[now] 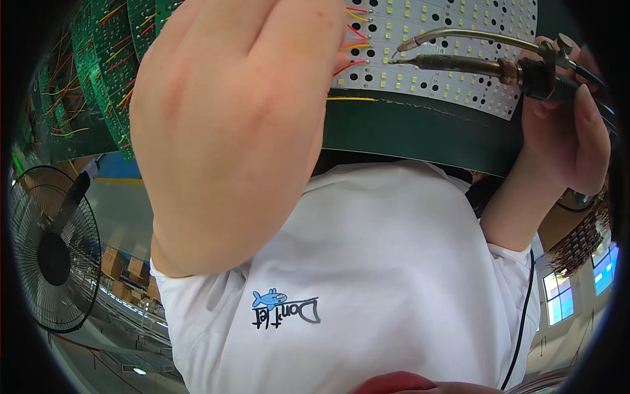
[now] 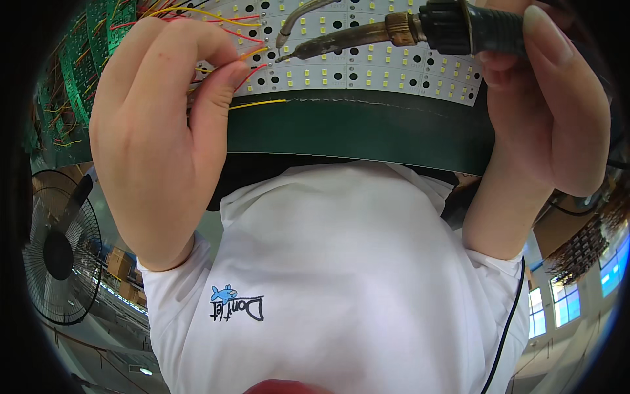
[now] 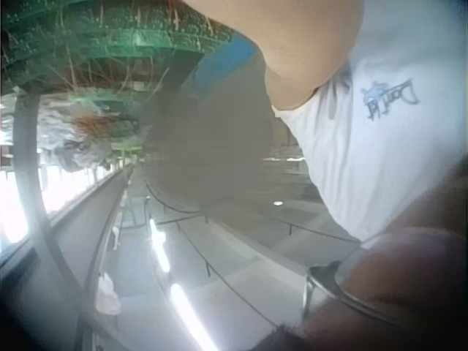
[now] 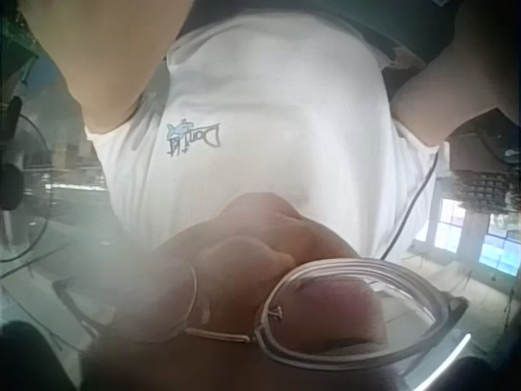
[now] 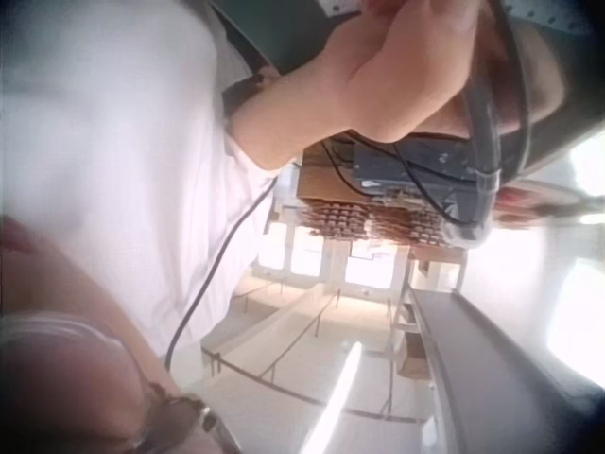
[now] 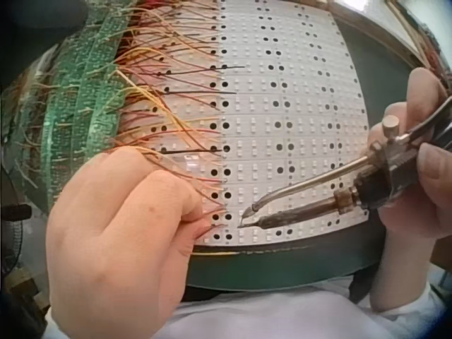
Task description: The person solders wires from small circuit boards onto an LED panel using a soldering iron, repeatedly aligning the wire ends to the contacts and applying the iron.
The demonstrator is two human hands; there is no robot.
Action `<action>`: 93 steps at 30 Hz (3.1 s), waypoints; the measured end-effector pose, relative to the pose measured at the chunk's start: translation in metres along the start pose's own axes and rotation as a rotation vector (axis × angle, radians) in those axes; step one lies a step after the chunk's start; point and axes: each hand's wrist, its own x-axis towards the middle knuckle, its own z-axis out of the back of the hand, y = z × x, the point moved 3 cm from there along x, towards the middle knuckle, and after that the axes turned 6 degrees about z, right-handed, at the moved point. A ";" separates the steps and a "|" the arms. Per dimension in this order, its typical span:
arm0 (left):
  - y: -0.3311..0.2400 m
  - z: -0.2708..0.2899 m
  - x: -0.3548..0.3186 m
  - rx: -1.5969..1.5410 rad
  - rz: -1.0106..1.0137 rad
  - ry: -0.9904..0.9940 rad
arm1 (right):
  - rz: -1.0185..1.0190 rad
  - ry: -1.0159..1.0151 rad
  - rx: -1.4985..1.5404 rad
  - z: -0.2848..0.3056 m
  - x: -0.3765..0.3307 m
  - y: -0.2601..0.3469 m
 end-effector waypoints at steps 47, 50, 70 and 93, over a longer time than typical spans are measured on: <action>0.011 -0.008 0.009 0.097 -0.351 -0.097 | 0.054 0.069 -0.024 -0.015 0.008 -0.004; 0.011 -0.009 0.010 0.097 -0.352 -0.085 | 0.072 0.095 -0.023 -0.016 0.010 -0.004; 0.035 -0.012 0.006 -0.022 -0.362 -0.001 | 0.050 -0.010 -0.343 -0.038 0.016 -0.009; 0.006 0.005 0.007 -0.075 -0.195 -0.021 | -0.092 0.229 -0.054 -0.017 0.015 -0.004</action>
